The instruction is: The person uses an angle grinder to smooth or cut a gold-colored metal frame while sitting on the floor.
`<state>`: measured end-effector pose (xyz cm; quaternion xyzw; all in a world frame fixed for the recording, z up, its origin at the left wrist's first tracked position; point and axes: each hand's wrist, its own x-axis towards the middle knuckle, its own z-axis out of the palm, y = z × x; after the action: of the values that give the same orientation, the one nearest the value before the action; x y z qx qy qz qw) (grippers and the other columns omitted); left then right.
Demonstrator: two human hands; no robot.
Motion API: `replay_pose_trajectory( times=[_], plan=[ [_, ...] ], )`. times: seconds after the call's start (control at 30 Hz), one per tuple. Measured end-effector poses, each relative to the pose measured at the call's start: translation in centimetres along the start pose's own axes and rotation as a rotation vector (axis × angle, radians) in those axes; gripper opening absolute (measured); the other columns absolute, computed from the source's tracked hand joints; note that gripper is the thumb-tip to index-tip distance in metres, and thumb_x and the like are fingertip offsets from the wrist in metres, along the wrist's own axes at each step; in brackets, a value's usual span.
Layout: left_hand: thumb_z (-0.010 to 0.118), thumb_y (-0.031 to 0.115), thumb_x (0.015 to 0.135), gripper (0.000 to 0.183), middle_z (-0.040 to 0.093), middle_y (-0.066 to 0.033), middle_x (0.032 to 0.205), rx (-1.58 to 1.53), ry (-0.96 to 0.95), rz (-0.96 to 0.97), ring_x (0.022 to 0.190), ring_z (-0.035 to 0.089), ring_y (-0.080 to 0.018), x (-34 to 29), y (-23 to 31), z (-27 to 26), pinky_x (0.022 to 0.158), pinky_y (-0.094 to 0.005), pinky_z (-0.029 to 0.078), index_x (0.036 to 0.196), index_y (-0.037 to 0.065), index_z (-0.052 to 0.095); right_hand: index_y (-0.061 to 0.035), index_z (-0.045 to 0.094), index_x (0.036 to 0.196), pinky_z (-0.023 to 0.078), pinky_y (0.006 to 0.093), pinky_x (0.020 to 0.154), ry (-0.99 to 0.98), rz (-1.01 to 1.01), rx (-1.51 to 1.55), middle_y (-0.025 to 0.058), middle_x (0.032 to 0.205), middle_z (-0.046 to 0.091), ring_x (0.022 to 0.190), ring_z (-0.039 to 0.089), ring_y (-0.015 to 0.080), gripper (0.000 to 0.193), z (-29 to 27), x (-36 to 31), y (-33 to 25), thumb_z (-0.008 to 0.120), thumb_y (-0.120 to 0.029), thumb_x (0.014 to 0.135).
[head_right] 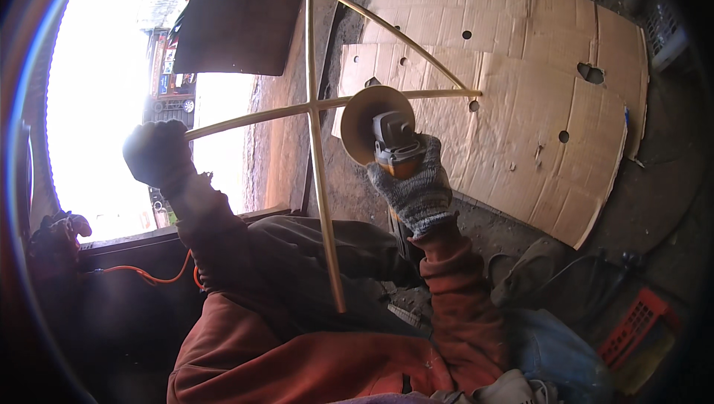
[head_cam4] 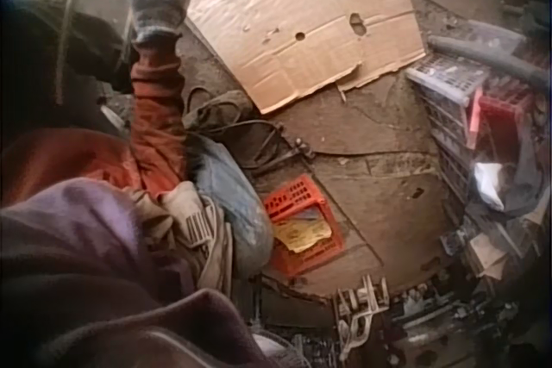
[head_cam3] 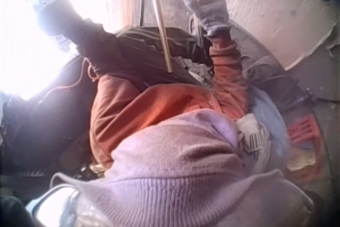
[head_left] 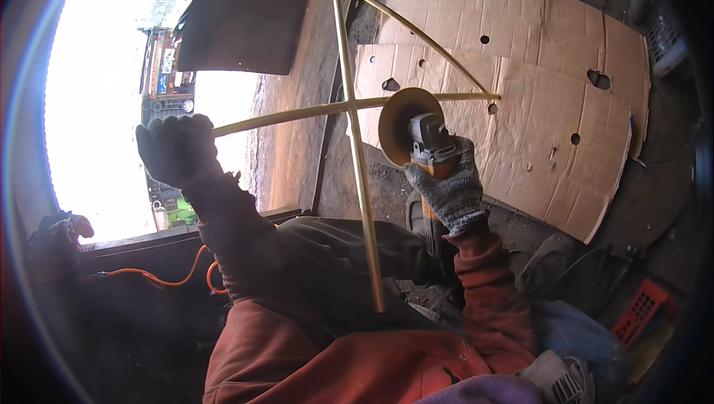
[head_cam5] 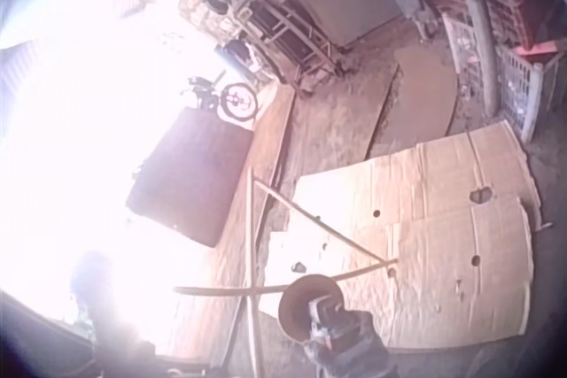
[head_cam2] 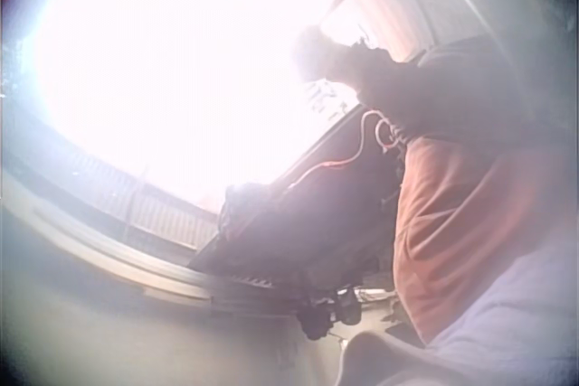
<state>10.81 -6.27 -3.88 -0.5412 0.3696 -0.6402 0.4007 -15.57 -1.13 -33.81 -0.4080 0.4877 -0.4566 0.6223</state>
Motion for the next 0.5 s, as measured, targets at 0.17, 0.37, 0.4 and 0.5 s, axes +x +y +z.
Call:
replay_pose_trajectory(
  times=[0.17,0.37,0.4,0.5],
  plan=[
    [0.052,0.024,0.092,0.037,0.057,0.0005,0.053,0.013,0.028,0.007,0.045,0.055,-0.016,0.4,-0.5,-2.3,0.047,-0.0296,0.043,0.056,0.016,0.054,-0.0075,0.048,0.121,0.053,0.0342,0.086,-0.018,0.036,-0.01,0.008,0.108,0.065,0.096,0.065,0.0169,0.064,-0.2,-0.4,-1.4,0.088,-0.024,0.073],
    [0.054,0.018,0.087,0.03,0.059,0.0007,0.057,0.038,0.005,-0.034,0.048,0.058,-0.0159,0.9,-1.7,-4.9,0.048,-0.0301,0.044,0.057,0.017,0.056,-0.0069,0.048,0.12,0.054,0.034,0.085,0.003,-0.068,0.033,0.008,0.108,0.065,0.094,0.065,0.0168,0.064,-1.1,-0.5,-1.8,0.088,-0.022,0.072],
    [0.054,0.018,0.087,0.03,0.058,0.0016,0.056,0.087,0.044,-0.048,0.047,0.056,-0.0148,0.8,-2.0,-5.1,0.048,-0.0297,0.043,0.057,0.017,0.055,-0.0068,0.048,0.12,0.054,0.0341,0.085,-0.018,-0.049,0.054,0.0082,0.108,0.065,0.095,0.065,0.0172,0.064,-1.3,-0.5,-2.1,0.088,-0.022,0.072],
    [0.052,0.018,0.087,0.031,0.054,0.0035,0.055,0.023,0.111,-0.09,0.046,0.052,-0.0125,0.5,-1.8,-5.8,0.047,-0.029,0.042,0.056,0.018,0.052,-0.0066,0.048,0.121,0.054,0.0343,0.085,-0.045,-0.028,0.086,0.0088,0.108,0.065,0.095,0.065,0.0181,0.065,-1.8,-0.5,-3.0,0.088,-0.021,0.072]
  ],
)
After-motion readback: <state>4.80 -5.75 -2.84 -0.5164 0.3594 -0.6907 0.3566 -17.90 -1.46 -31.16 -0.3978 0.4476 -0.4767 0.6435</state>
